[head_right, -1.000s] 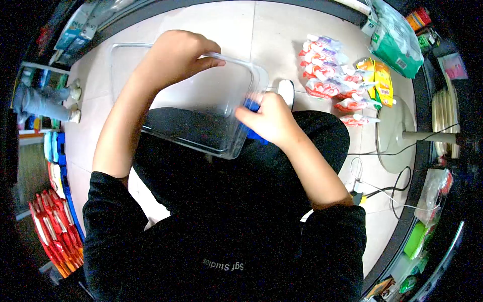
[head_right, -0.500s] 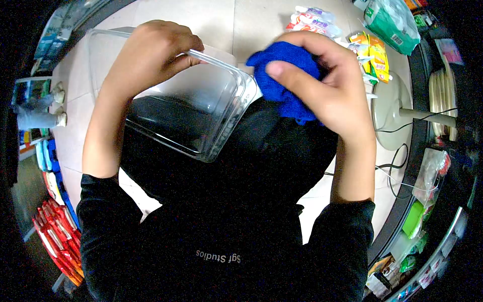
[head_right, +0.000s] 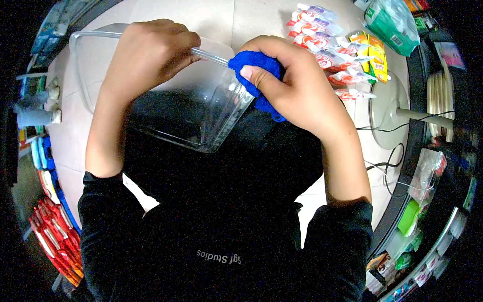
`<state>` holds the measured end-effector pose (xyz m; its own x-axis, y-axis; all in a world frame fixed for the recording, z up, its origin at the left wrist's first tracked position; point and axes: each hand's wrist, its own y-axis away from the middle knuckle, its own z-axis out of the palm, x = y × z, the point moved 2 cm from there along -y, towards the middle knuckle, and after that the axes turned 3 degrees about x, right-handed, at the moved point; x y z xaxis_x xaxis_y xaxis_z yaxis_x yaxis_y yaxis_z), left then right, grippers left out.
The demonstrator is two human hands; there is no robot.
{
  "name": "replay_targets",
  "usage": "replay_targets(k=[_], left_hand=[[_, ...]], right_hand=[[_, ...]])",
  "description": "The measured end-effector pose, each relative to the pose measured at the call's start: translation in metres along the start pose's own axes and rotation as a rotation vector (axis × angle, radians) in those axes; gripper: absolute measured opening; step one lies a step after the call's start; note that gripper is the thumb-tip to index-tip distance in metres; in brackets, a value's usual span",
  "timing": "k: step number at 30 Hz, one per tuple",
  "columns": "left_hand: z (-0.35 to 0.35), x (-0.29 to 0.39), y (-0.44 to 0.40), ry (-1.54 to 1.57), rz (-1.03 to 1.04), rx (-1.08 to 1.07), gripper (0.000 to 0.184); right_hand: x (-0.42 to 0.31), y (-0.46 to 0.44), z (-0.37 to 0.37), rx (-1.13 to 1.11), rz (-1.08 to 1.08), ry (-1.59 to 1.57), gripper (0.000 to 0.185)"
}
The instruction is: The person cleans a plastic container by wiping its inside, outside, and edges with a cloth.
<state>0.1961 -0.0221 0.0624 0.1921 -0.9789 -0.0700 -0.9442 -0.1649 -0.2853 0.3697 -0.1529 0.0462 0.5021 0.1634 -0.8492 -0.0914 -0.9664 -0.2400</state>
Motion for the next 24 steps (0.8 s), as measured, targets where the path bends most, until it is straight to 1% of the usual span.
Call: replay_targets(k=[1, 2, 4, 5, 7, 8, 10, 11, 13, 14, 16, 17, 20, 22, 24], left_hand=[[0.0, -0.001, 0.001, 0.001, 0.001, -0.002, 0.019], [0.0, -0.003, 0.002, -0.007, -0.003, 0.024, 0.019], [-0.001, -0.006, 0.004, -0.019, -0.012, 0.049, 0.019], [-0.002, -0.007, 0.005, -0.031, -0.026, 0.059, 0.019], [-0.002, -0.008, 0.007, -0.042, -0.04, 0.07, 0.019], [-0.002, -0.008, 0.007, -0.042, -0.054, 0.067, 0.018], [-0.003, -0.009, 0.008, -0.044, -0.067, 0.065, 0.018], [-0.003, -0.01, 0.008, -0.051, -0.071, 0.073, 0.018], [-0.004, -0.013, 0.008, -0.06, -0.069, 0.082, 0.018], [-0.004, -0.015, 0.009, -0.057, -0.082, 0.103, 0.018], [-0.004, -0.016, 0.008, -0.053, -0.092, 0.125, 0.018], [-0.004, -0.017, 0.008, -0.054, -0.103, 0.122, 0.018], [-0.006, -0.017, 0.008, -0.056, -0.124, 0.115, 0.018], [-0.008, -0.018, 0.008, -0.058, -0.135, 0.112, 0.018], [-0.01, -0.02, 0.008, -0.049, -0.188, 0.125, 0.02]], right_hand=[[-0.001, 0.002, 0.002, -0.017, 0.105, -0.076, 0.014], [-0.002, 0.003, 0.004, -0.018, 0.106, -0.078, 0.014], [-0.001, 0.006, 0.007, 0.082, 0.159, -0.127, 0.012], [0.0, 0.007, 0.01, 0.079, 0.157, -0.128, 0.012], [0.005, 0.011, 0.016, 0.206, 0.17, -0.235, 0.012], [0.005, 0.012, 0.019, 0.206, 0.17, -0.234, 0.012], [0.005, 0.014, 0.024, 0.311, 0.203, -0.382, 0.012], [0.004, 0.016, 0.027, 0.312, 0.202, -0.382, 0.012], [0.005, 0.019, 0.03, 0.383, 0.217, -0.442, 0.014], [0.007, 0.02, 0.034, 0.386, 0.215, -0.442, 0.014], [0.01, 0.021, 0.041, 0.502, 0.171, -0.456, 0.017], [0.008, 0.02, 0.042, 0.524, 0.156, -0.405, 0.018], [0.011, 0.022, 0.048, 0.558, 0.126, -0.443, 0.017], [0.01, 0.025, 0.053, 0.577, 0.15, -0.464, 0.018], [0.014, 0.029, 0.06, 0.582, 0.075, -0.342, 0.018]])
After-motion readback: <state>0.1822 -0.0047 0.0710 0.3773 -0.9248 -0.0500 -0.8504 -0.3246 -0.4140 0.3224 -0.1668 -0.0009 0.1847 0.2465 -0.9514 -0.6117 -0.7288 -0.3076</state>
